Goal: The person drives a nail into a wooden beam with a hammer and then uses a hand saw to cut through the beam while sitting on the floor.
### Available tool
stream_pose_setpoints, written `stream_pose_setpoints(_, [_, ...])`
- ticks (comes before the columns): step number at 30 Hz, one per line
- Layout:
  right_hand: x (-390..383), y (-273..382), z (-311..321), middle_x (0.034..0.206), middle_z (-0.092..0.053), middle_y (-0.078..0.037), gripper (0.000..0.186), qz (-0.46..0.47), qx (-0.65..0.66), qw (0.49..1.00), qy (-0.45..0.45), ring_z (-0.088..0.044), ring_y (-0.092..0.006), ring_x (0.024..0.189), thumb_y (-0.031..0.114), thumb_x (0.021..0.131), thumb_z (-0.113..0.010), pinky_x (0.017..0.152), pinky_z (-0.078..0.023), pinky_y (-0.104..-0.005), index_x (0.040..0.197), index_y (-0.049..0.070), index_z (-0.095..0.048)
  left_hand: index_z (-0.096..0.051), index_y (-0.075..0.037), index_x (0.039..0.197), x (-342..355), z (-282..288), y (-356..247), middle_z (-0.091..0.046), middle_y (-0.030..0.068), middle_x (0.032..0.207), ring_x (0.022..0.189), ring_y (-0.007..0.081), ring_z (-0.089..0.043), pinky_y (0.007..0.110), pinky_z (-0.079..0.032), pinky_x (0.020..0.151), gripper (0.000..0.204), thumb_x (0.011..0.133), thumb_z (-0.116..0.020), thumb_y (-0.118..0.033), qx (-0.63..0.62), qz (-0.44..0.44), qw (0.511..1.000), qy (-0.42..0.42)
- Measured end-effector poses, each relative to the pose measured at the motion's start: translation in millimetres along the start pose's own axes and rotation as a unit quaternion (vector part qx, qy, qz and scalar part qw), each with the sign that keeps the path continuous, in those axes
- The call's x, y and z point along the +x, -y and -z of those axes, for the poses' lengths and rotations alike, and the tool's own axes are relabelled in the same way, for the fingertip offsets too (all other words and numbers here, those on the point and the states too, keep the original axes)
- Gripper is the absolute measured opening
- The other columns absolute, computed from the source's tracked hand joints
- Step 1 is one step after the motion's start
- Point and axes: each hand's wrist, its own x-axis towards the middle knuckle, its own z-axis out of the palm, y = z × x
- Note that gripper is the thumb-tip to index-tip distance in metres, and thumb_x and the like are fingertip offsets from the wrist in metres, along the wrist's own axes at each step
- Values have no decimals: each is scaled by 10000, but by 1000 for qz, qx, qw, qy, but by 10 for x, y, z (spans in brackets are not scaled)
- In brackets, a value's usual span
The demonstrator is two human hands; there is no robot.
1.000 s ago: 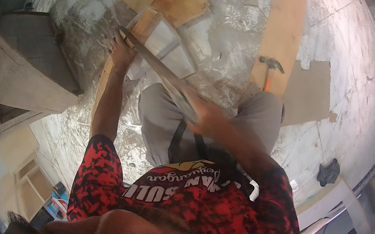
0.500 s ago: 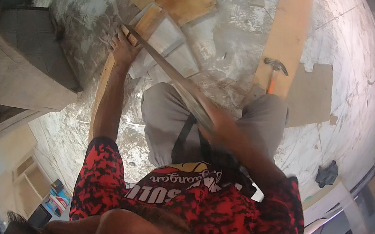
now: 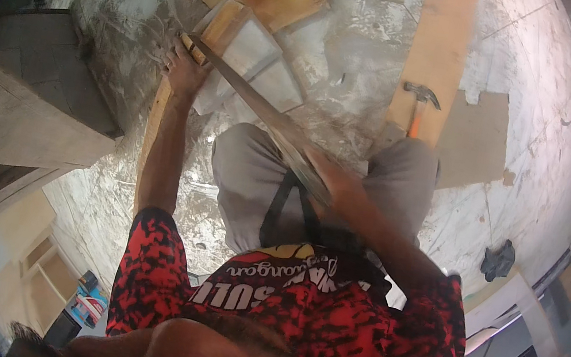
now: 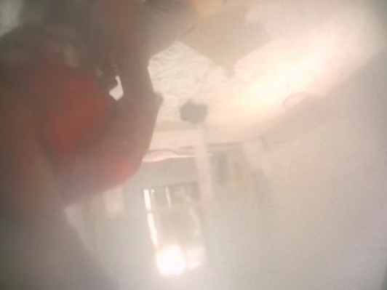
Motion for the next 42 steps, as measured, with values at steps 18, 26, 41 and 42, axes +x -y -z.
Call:
stream_pose_setpoints(18, [671,-150,-228,1241,-601,-201,639,57,53,993,-84,-624,-318,1104,74,792,-676,921,-501,-357,1378,9,-431,-165,-14,1485,6,-69,-41,-400,245,1322,1243,431,-403,603,-273,1016,1144,666,-761,-543,25,-19,999,-38])
stream_pose_setpoints(26, [1149,-24,-437,1005,-656,-215,696,47,-11,996,-82,-639,-424,867,198,760,-684,759,-526,-464,1396,107,-416,-171,-29,1487,55,-227,210,-412,241,1308,1215,433,-429,601,-296,995,1176,641,-766,-590,11,-28,999,-38])
stream_pose_setpoints(41, [968,-83,-400,1188,-602,-240,690,35,-37,997,-63,-624,-384,1040,160,804,-692,850,-523,-428,1411,50,-385,-185,-16,1477,38,-104,-5,-438,217,1255,1150,416,-458,590,-339,945,1059,683,-746,-435,-2,-28,999,-31])
stream_pose_setpoints(42, [486,-167,-265,1335,-524,-213,718,66,13,995,-71,-578,-340,1165,71,793,-682,948,-490,-396,1437,80,-364,-188,-17,1476,24,-56,-12,-443,216,1249,1144,414,-461,588,-342,943,1060,681,-746,-441,-1,-26,999,-38])
